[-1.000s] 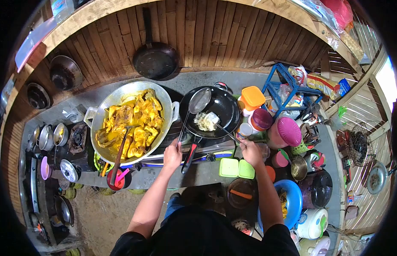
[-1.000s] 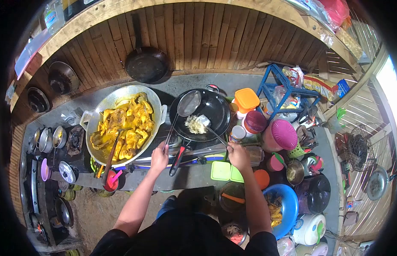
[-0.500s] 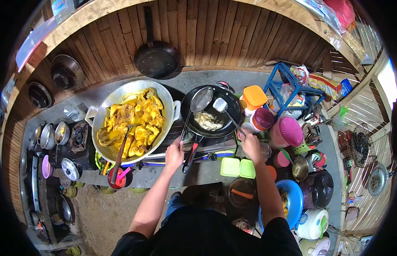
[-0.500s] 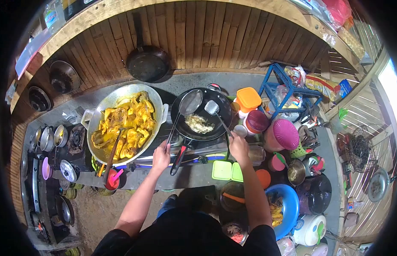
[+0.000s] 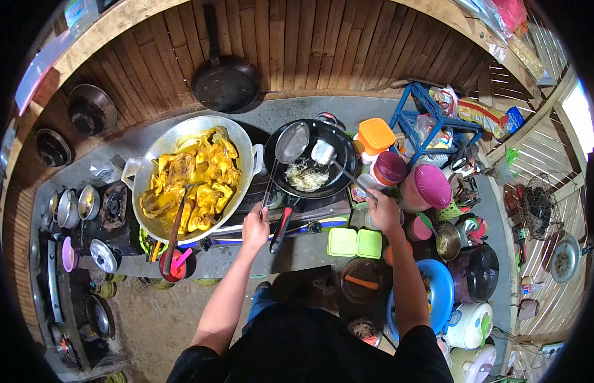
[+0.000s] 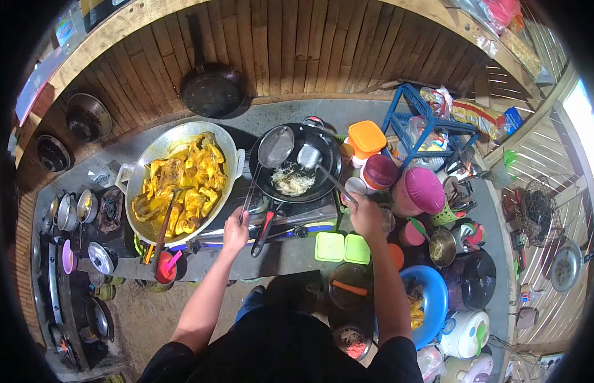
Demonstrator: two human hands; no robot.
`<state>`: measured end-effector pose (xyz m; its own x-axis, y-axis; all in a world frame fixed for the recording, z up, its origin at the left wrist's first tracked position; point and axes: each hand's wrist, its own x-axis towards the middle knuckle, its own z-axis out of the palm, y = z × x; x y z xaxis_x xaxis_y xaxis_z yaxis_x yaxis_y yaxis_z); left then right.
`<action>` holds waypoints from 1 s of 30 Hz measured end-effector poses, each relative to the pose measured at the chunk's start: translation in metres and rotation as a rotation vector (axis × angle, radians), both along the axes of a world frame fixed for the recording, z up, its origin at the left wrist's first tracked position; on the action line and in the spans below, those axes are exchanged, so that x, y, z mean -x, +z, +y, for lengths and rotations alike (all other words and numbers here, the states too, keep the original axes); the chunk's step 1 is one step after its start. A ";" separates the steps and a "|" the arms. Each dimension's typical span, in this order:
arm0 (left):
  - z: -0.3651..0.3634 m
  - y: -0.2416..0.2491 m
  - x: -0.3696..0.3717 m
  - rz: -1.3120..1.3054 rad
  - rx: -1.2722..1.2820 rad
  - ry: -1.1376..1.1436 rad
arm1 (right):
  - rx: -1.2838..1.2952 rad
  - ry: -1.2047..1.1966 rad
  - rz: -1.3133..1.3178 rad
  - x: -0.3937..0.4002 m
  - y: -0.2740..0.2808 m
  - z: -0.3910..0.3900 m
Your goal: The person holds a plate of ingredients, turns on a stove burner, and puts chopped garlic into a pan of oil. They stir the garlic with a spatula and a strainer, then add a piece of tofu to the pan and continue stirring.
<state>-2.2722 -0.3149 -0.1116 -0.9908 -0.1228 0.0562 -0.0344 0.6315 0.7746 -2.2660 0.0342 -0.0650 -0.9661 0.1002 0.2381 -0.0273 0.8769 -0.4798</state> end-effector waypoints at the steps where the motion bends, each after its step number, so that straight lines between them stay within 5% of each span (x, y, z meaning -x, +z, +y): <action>1: 0.000 0.000 -0.001 0.017 -0.012 0.005 | 0.001 -0.003 -0.001 0.002 -0.006 0.004; 6: 0.002 -0.004 -0.003 -0.046 -0.062 0.008 | -0.244 -0.087 -0.196 0.001 0.002 -0.003; 12: 0.007 -0.021 -0.007 -0.075 -0.160 0.014 | -0.102 0.025 -0.318 -0.007 0.019 -0.020; 19: 0.008 -0.018 -0.008 -0.125 -0.135 -0.016 | 0.161 0.108 -0.197 0.000 -0.019 -0.007; 21: 0.011 -0.016 -0.009 -0.124 -0.154 -0.005 | 0.192 0.074 0.010 0.005 -0.021 -0.008; 30: 0.014 -0.037 -0.002 -0.115 -0.321 -0.010 | 0.017 -0.097 -0.099 0.030 -0.028 -0.026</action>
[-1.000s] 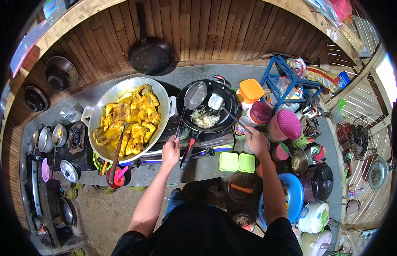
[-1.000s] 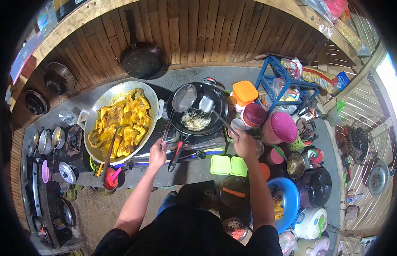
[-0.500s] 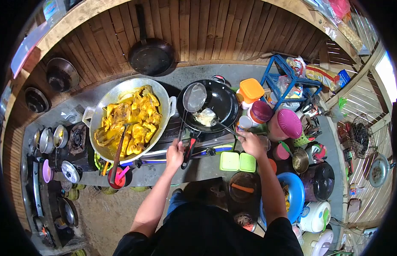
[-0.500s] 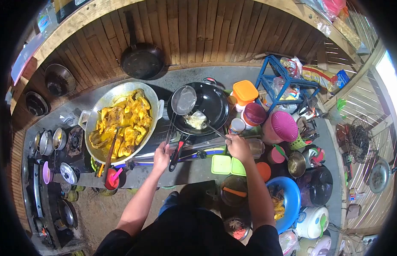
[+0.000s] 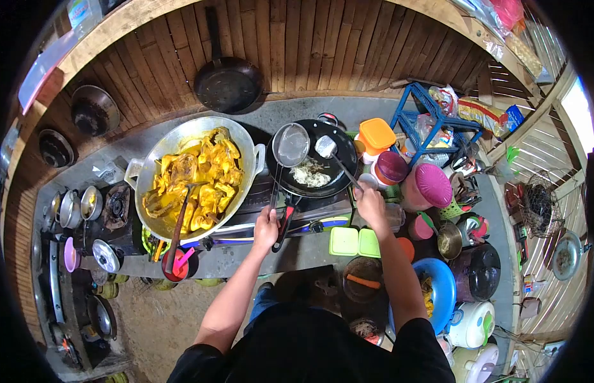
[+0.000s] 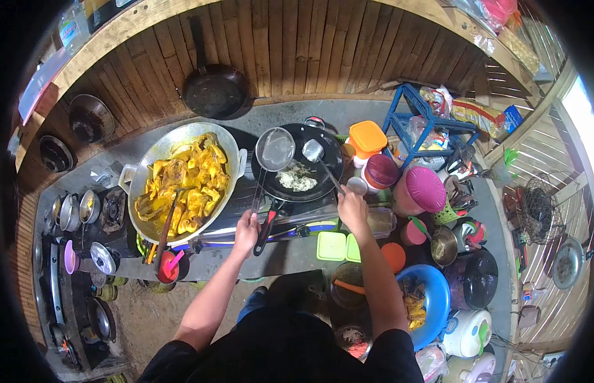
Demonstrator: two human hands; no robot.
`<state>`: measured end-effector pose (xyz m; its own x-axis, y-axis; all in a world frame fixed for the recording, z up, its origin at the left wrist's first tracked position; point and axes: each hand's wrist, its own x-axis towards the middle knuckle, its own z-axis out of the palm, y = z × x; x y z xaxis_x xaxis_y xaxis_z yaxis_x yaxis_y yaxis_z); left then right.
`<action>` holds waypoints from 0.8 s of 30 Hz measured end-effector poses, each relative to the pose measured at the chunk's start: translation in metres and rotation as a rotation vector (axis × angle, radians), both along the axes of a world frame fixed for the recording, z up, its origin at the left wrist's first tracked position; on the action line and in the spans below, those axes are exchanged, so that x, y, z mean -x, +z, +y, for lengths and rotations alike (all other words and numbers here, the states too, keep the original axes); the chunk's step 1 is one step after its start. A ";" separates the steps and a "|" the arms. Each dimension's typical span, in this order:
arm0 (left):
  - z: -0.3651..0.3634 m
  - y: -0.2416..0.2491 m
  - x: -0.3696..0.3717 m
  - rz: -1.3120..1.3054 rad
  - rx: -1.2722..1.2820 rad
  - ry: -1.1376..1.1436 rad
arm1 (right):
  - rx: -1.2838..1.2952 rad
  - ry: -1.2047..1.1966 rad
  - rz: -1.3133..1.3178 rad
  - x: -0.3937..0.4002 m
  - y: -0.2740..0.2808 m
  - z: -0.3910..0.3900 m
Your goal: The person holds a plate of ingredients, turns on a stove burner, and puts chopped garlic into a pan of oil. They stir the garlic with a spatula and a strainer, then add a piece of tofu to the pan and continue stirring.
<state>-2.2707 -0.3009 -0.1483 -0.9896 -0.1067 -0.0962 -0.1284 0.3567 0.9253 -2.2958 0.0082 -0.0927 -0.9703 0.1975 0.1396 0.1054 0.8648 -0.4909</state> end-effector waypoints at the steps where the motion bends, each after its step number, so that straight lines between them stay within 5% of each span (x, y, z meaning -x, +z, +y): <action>1: 0.001 0.000 0.000 -0.002 -0.022 0.001 | 0.016 0.029 0.003 0.002 -0.005 -0.002; 13: 0.018 0.012 -0.011 -0.145 -0.276 0.081 | 0.131 0.227 0.107 -0.031 -0.002 0.014; 18: 0.019 0.010 -0.010 -0.117 -0.200 0.075 | -0.108 -0.058 0.069 -0.037 0.021 0.016; 24: 0.008 -0.007 0.000 0.000 -0.079 0.049 | -0.253 -0.047 -0.079 -0.041 0.041 0.001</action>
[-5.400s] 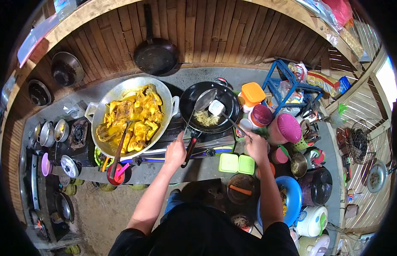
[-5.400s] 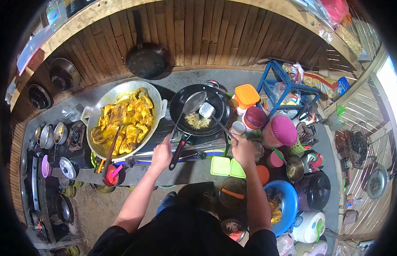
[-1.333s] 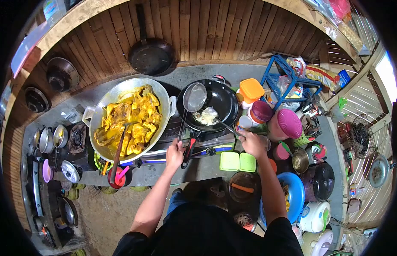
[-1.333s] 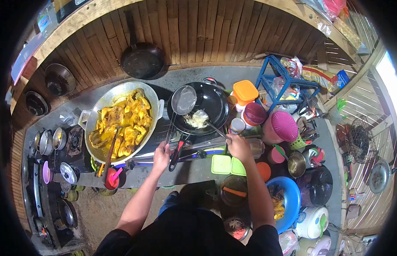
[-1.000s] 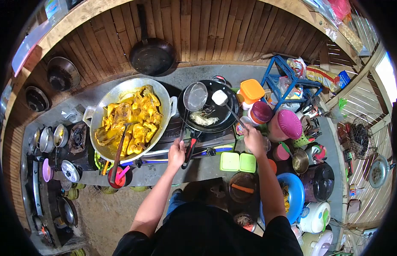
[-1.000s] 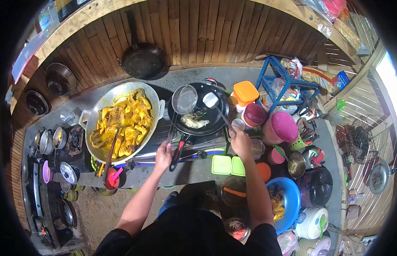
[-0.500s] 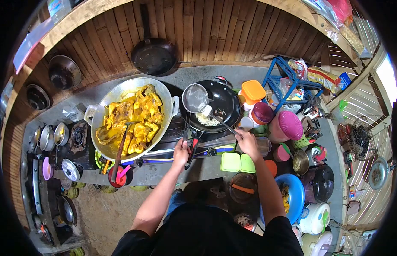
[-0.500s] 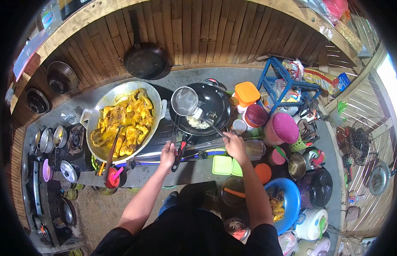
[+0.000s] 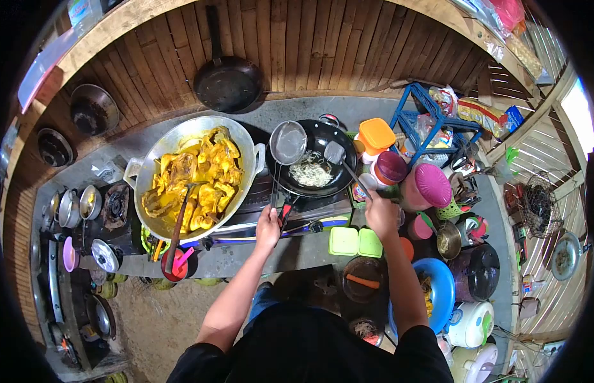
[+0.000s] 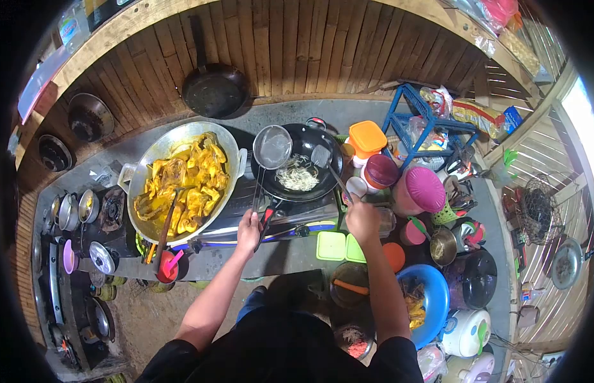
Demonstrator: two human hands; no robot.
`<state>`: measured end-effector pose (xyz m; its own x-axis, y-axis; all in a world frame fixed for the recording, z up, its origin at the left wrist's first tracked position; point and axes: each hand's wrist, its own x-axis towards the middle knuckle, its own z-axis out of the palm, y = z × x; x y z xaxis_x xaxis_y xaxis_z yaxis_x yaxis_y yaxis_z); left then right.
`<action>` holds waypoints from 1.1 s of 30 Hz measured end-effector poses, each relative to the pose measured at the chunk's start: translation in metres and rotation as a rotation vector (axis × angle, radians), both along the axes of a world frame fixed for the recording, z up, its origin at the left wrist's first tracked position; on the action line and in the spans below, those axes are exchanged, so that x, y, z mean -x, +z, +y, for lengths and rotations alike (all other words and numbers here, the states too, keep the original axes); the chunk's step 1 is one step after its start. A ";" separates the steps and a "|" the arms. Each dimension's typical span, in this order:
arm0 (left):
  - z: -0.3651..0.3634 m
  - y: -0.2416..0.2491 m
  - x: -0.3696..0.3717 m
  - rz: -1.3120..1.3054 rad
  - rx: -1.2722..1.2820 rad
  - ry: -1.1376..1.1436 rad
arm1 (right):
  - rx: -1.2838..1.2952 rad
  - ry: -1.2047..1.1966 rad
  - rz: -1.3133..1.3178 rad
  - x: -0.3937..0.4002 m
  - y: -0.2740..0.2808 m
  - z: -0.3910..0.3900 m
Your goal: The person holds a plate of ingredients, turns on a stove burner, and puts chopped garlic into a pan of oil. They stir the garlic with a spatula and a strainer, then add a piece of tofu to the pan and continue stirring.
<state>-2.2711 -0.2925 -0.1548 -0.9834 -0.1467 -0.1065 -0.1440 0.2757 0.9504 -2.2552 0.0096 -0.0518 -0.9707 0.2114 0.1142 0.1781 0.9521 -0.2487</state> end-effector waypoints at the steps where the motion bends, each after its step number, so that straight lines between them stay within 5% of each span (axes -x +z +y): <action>1: -0.001 -0.002 0.001 0.029 0.043 0.013 | 0.001 0.002 0.000 -0.001 0.002 -0.002; 9: -0.006 0.001 0.003 0.072 0.052 0.062 | 0.330 0.155 0.018 -0.005 -0.013 0.003; 13: -0.006 0.002 0.005 0.056 -0.016 0.056 | 0.357 0.157 0.147 -0.001 -0.014 0.006; 22: -0.003 0.002 0.004 0.068 0.069 0.092 | 0.189 -0.053 -0.006 0.043 -0.029 0.001; 33: 0.000 0.013 0.005 0.041 0.106 0.077 | 0.449 0.221 0.047 0.033 -0.041 0.020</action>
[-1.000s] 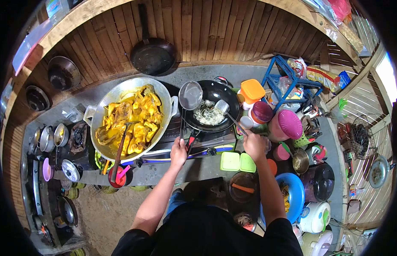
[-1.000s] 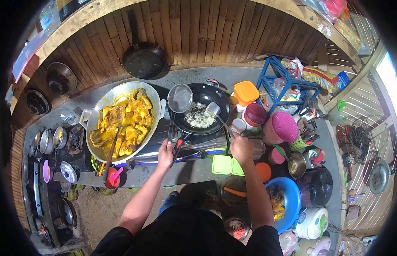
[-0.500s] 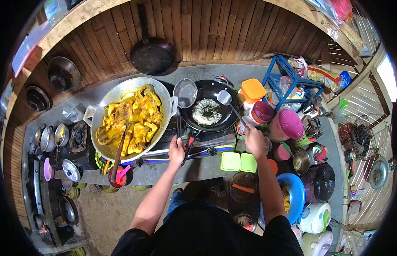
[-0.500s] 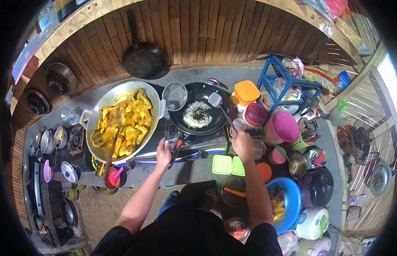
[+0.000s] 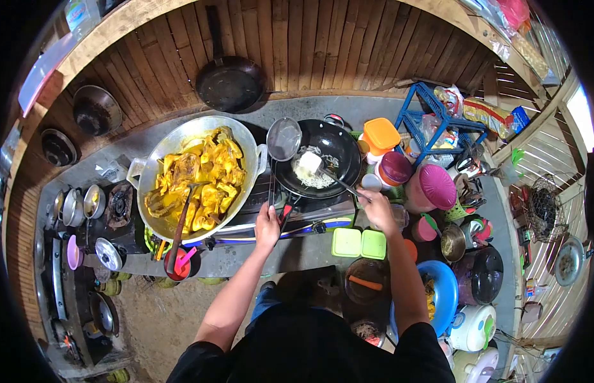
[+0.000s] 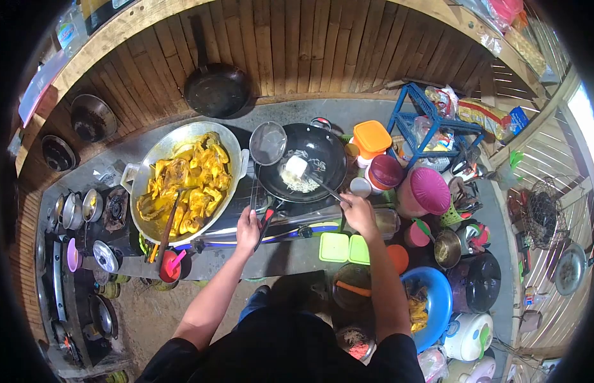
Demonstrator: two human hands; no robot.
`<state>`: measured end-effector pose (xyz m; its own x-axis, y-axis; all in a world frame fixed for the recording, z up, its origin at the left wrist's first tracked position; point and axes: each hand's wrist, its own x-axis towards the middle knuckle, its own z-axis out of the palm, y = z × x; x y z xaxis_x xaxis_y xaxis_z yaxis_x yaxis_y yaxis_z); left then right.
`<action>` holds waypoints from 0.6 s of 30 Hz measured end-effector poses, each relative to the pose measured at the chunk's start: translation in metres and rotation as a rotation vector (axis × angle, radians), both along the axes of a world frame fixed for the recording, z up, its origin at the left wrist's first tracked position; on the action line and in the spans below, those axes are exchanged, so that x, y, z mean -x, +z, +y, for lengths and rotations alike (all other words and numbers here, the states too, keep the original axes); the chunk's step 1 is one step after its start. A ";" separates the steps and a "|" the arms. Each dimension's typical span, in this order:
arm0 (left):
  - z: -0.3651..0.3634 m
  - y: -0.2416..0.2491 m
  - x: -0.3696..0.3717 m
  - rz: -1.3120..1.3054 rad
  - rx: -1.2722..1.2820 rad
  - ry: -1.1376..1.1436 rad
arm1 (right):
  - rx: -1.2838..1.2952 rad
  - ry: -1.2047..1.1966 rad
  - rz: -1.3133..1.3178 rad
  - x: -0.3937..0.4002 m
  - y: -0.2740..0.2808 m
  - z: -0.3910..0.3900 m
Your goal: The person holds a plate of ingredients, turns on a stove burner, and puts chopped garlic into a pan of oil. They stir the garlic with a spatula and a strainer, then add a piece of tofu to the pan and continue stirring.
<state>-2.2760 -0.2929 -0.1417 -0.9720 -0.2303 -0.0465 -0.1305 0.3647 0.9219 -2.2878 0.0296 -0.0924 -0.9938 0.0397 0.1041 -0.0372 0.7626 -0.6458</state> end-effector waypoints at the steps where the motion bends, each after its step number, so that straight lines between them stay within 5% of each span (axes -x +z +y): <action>1: 0.000 0.002 0.000 0.003 0.017 0.002 | -0.001 0.048 0.010 -0.004 0.001 0.007; 6: -0.001 0.005 0.001 -0.027 0.051 -0.019 | -0.059 -0.023 0.084 -0.020 0.009 0.024; 8: -0.001 0.005 0.000 -0.011 0.047 -0.027 | -0.118 -0.242 0.007 -0.021 0.019 0.016; 18: -0.003 0.002 0.000 -0.005 0.069 -0.040 | -0.155 -0.193 -0.025 -0.008 -0.004 -0.007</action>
<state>-2.2764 -0.2962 -0.1402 -0.9803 -0.1942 -0.0371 -0.1195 0.4327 0.8936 -2.2799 0.0222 -0.0964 -0.9717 0.2146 0.0991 0.1334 0.8440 -0.5196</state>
